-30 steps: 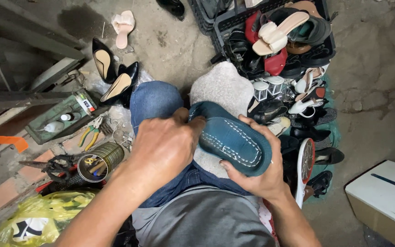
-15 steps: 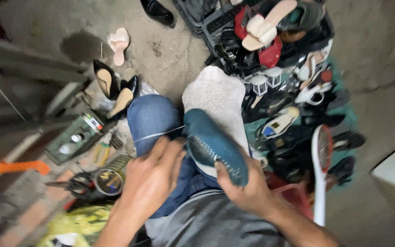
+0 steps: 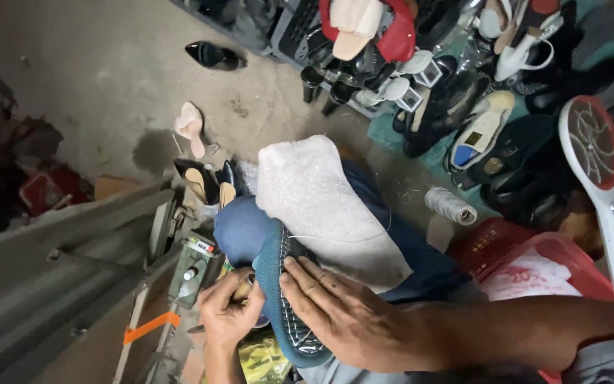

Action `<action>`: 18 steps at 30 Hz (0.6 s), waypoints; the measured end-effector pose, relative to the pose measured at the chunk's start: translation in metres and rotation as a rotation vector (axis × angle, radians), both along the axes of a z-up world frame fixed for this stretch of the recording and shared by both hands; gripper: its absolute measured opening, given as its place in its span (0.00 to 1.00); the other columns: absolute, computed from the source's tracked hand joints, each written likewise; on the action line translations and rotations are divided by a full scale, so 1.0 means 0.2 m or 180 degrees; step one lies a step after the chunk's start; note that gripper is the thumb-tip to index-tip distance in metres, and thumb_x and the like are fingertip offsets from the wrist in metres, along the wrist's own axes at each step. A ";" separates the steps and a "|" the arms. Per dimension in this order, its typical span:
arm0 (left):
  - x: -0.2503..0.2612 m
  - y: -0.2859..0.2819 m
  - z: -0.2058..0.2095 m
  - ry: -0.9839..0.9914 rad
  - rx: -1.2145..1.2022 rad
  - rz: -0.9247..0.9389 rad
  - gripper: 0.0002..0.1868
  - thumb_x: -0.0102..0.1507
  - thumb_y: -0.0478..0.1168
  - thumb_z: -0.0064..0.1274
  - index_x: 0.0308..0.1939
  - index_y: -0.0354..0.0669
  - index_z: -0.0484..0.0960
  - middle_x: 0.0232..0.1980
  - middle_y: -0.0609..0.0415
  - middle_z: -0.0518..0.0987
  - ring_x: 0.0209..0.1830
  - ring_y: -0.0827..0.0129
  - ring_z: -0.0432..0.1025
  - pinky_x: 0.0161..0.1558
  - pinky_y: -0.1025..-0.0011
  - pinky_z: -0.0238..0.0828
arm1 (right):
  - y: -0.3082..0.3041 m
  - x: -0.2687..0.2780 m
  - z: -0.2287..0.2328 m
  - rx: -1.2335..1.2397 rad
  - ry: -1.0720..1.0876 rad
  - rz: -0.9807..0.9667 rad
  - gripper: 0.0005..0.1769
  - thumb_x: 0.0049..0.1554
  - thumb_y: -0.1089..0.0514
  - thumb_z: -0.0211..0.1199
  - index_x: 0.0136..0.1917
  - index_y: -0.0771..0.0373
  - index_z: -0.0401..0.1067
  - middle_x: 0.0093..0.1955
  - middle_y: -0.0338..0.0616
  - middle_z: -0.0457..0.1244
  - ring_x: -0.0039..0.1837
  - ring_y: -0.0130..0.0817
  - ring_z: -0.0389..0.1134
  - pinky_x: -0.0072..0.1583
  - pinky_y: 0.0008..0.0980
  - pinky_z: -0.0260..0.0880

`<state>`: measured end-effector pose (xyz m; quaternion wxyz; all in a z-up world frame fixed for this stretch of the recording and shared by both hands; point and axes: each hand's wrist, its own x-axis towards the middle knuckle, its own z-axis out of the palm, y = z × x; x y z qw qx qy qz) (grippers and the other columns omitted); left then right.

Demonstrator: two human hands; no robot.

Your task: Hand-sewing the sole of a blue sandal using a needle and white thread in a shoe repair setting.

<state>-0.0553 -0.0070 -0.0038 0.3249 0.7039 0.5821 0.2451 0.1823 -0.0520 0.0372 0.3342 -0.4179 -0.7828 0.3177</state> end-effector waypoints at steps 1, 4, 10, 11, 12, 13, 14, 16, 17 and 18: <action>0.02 0.03 0.01 -0.0027 -0.0029 -0.0033 0.06 0.48 0.29 0.62 0.29 0.34 0.83 0.18 0.58 0.74 0.16 0.75 0.58 0.21 0.78 0.59 | 0.00 0.01 0.00 0.0045 -0.0128 0.0043 0.31 0.58 0.66 0.54 0.72 0.83 0.57 0.73 0.81 0.53 0.76 0.72 0.58 0.70 0.59 0.63; 0.01 0.10 0.00 -0.0021 0.0020 -0.0324 0.08 0.47 0.30 0.61 0.30 0.33 0.85 0.17 0.60 0.72 0.15 0.77 0.57 0.20 0.79 0.56 | 0.00 0.02 -0.01 0.0154 -0.0307 -0.0016 0.31 0.59 0.64 0.54 0.72 0.83 0.57 0.74 0.80 0.53 0.76 0.71 0.58 0.71 0.59 0.62; 0.12 0.17 0.08 0.0068 0.0039 -0.0583 0.05 0.48 0.29 0.60 0.27 0.35 0.82 0.18 0.59 0.70 0.16 0.74 0.57 0.22 0.77 0.60 | 0.00 0.01 -0.04 0.0071 -0.0084 0.0026 0.31 0.59 0.65 0.54 0.72 0.85 0.57 0.73 0.83 0.53 0.76 0.75 0.57 0.70 0.61 0.64; 0.12 0.17 0.08 0.0067 0.0043 -0.0582 0.05 0.48 0.29 0.60 0.27 0.35 0.82 0.18 0.59 0.70 0.16 0.74 0.57 0.22 0.77 0.60 | 0.02 0.01 -0.03 0.0075 -0.0085 0.0027 0.31 0.59 0.65 0.54 0.72 0.85 0.57 0.73 0.83 0.53 0.76 0.75 0.57 0.70 0.61 0.64; 0.11 0.15 0.07 0.0089 -0.0073 -0.0475 0.06 0.48 0.29 0.61 0.30 0.34 0.84 0.19 0.57 0.73 0.16 0.74 0.58 0.21 0.77 0.59 | 0.04 0.02 -0.03 0.0024 0.0014 0.0165 0.30 0.58 0.66 0.54 0.71 0.86 0.58 0.72 0.84 0.53 0.74 0.76 0.58 0.69 0.62 0.64; 0.10 0.14 0.07 0.0111 -0.0189 -0.0368 0.08 0.49 0.29 0.62 0.32 0.34 0.85 0.20 0.56 0.76 0.16 0.75 0.59 0.21 0.77 0.58 | 0.05 0.02 -0.02 -0.0027 0.0113 0.0303 0.29 0.58 0.67 0.53 0.70 0.87 0.58 0.70 0.85 0.54 0.73 0.78 0.58 0.68 0.63 0.63; 0.05 0.12 0.06 0.0105 -0.0170 -0.0318 0.08 0.49 0.29 0.62 0.32 0.34 0.85 0.20 0.56 0.76 0.16 0.75 0.59 0.21 0.77 0.58 | 0.06 0.03 -0.02 -0.0008 0.0106 0.0354 0.29 0.58 0.67 0.53 0.70 0.87 0.58 0.70 0.85 0.54 0.73 0.78 0.58 0.68 0.63 0.63; -0.04 0.05 0.03 0.0465 -0.0489 -0.0036 0.13 0.52 0.31 0.59 0.40 0.37 0.87 0.22 0.55 0.77 0.17 0.72 0.60 0.21 0.73 0.60 | 0.07 0.02 -0.01 0.0278 -0.0023 0.0276 0.28 0.54 0.65 0.63 0.66 0.83 0.66 0.70 0.78 0.57 0.69 0.66 0.65 0.63 0.52 0.71; -0.03 0.03 0.06 0.0470 -0.0499 0.0029 0.13 0.52 0.31 0.59 0.40 0.37 0.87 0.22 0.55 0.77 0.17 0.72 0.60 0.21 0.73 0.60 | 0.03 0.04 -0.02 0.0273 -0.0010 0.0340 0.28 0.54 0.65 0.63 0.66 0.83 0.66 0.70 0.78 0.57 0.69 0.66 0.65 0.63 0.52 0.71; -0.03 0.02 0.08 0.0728 -0.0746 0.0183 0.17 0.51 0.32 0.59 0.44 0.41 0.87 0.24 0.55 0.78 0.19 0.71 0.63 0.23 0.73 0.60 | 0.00 0.05 -0.04 -0.0003 0.0058 0.0232 0.26 0.55 0.57 0.67 0.63 0.73 0.70 0.71 0.65 0.60 0.68 0.55 0.65 0.61 0.50 0.68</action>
